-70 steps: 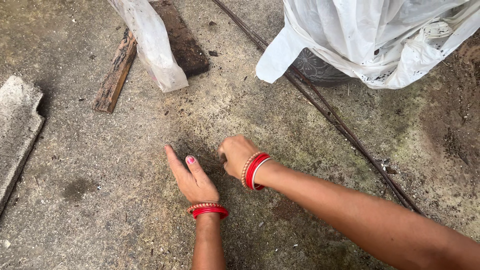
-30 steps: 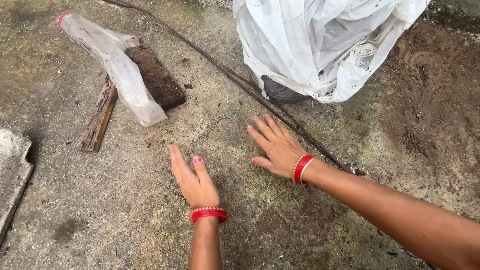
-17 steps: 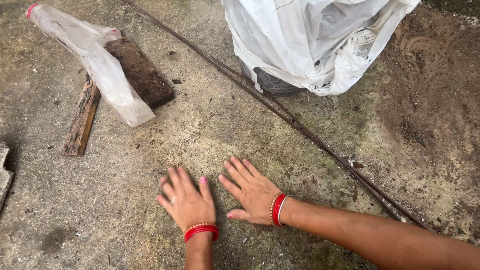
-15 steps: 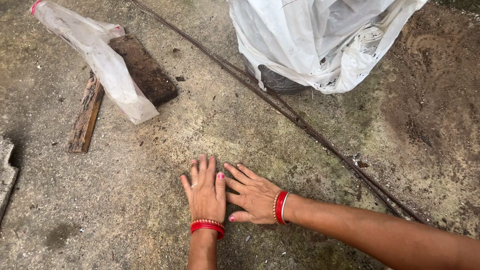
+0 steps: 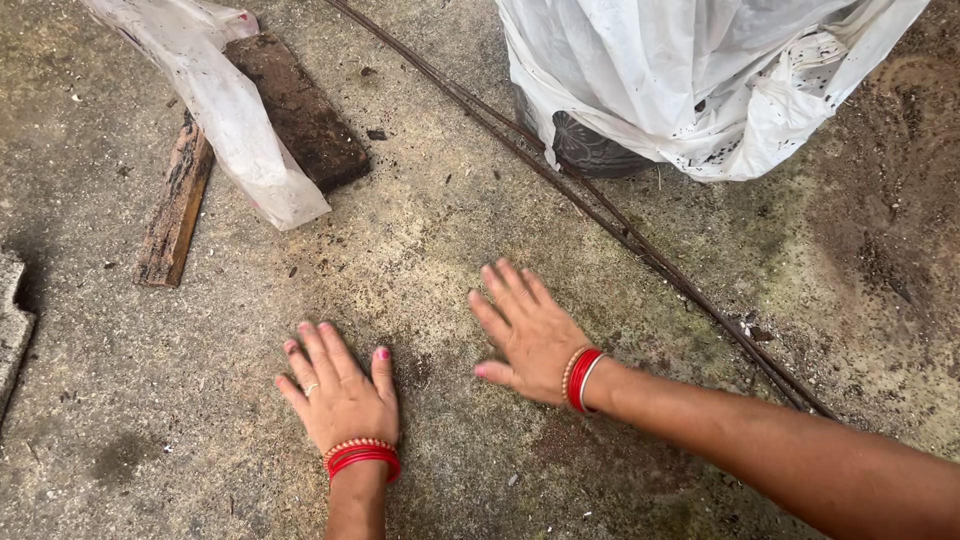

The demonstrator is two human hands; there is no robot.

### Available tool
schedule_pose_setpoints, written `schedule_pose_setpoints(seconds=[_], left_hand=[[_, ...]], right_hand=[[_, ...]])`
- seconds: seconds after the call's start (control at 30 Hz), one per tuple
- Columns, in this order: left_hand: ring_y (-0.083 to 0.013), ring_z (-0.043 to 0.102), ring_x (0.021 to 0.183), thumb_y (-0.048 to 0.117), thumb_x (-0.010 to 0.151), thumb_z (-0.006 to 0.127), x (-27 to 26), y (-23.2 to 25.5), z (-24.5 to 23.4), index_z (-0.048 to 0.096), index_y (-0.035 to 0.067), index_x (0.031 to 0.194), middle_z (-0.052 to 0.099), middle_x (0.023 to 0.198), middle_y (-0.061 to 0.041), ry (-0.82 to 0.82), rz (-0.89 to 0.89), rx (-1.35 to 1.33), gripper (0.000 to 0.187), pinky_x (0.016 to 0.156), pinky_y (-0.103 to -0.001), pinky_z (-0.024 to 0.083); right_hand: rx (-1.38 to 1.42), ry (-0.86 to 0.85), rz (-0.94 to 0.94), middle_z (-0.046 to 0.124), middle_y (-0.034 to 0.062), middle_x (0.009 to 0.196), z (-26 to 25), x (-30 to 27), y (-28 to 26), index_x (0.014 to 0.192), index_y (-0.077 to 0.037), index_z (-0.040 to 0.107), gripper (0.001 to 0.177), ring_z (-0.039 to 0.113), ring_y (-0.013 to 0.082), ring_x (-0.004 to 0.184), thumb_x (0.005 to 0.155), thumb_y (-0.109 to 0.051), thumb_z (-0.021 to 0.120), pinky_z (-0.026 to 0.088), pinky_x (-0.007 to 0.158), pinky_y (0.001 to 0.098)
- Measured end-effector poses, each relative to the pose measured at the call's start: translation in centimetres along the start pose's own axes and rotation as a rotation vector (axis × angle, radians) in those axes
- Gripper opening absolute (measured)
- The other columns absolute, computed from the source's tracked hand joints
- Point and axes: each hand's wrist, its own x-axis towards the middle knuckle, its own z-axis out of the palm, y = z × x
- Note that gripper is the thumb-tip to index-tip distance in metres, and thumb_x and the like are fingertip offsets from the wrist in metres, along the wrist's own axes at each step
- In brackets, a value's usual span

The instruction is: The person gathers dirt, dry grass, and debris from a concrete ground by hand and places them into a white plastic bag. They also move aside pieces of wood and pick up a small clay pot.

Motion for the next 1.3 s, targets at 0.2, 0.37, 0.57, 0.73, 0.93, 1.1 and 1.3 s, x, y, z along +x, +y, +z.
schedule_pose_setpoints(seconds=[0.2,0.37,0.57,0.73,0.93,1.1,1.3], left_hand=[[-0.0362,0.009,0.156,0.059,0.101,0.029,4.3,-1.7,-0.5,0.021,0.007,0.162,0.013,0.171,-0.013,-0.028,0.039,-0.134,0.080,0.123,-0.057,0.003],[-0.0400,0.009,0.154,0.063,0.103,0.028,10.3,-3.5,0.6,0.020,0.000,0.161,0.015,0.170,-0.020,-0.021,-0.214,-0.059,0.086,0.122,-0.059,0.004],[-0.0377,0.011,0.154,0.071,0.101,0.020,13.5,-1.7,0.9,0.020,0.002,0.161,0.017,0.168,-0.018,-0.025,0.252,-0.031,0.092,0.122,-0.056,0.005],[-0.0324,0.016,0.152,0.072,0.097,0.021,9.0,1.5,-0.3,0.024,0.007,0.158,0.021,0.165,-0.012,-0.037,0.660,-0.082,0.090,0.120,-0.053,0.008],[-0.0339,0.024,0.150,0.058,0.097,0.043,4.5,1.1,-2.1,0.037,0.006,0.155,0.032,0.162,-0.013,-0.119,0.742,-0.301,0.078,0.122,-0.053,0.012],[-0.0343,0.042,0.146,0.035,0.097,0.058,1.7,-1.4,-3.1,0.061,0.013,0.136,0.051,0.152,-0.011,-0.170,0.754,-0.479,0.045,0.121,-0.049,0.031],[-0.0340,0.045,0.146,0.021,0.100,0.056,2.8,-2.9,-2.4,0.055,0.008,0.144,0.046,0.159,-0.014,0.046,0.157,-0.701,0.046,0.118,-0.046,0.037]], right_hand=[[-0.123,0.508,-0.324,0.006,0.0118,0.170,0.9,1.9,0.2,0.162,-0.025,0.022,0.076,0.001,0.0303,0.157,0.101,-0.070,0.031,0.005,0.125,0.0528],[0.099,0.272,0.156,0.004,0.0251,0.166,-1.0,5.2,2.3,0.161,-0.012,0.017,0.087,-0.004,0.0404,0.152,0.096,-0.068,0.033,0.004,0.120,0.0561],[0.148,0.240,0.219,0.004,0.0267,0.166,-2.7,10.2,3.3,0.162,-0.009,0.015,0.091,-0.002,0.0400,0.154,0.096,-0.070,0.029,0.003,0.123,0.0528],[0.106,0.243,0.123,0.006,0.0248,0.167,-3.3,13.2,4.1,0.162,-0.009,0.016,0.090,0.001,0.0388,0.155,0.097,-0.070,0.029,0.004,0.124,0.0511],[-0.014,0.249,-0.301,0.010,0.0199,0.169,-2.7,12.7,3.4,0.163,-0.014,0.020,0.079,0.006,0.0354,0.157,0.102,-0.064,0.029,0.006,0.127,0.0490],[0.160,0.162,-0.732,0.012,0.0141,0.169,-1.3,7.5,2.5,0.160,-0.010,0.016,0.083,0.009,0.0294,0.157,0.100,-0.065,0.032,0.005,0.127,0.0491],[0.340,0.245,-0.150,0.006,0.0100,0.175,-2.0,8.6,6.6,0.165,-0.017,0.015,0.074,0.006,0.0261,0.161,0.104,-0.059,0.023,0.005,0.131,0.0461]])
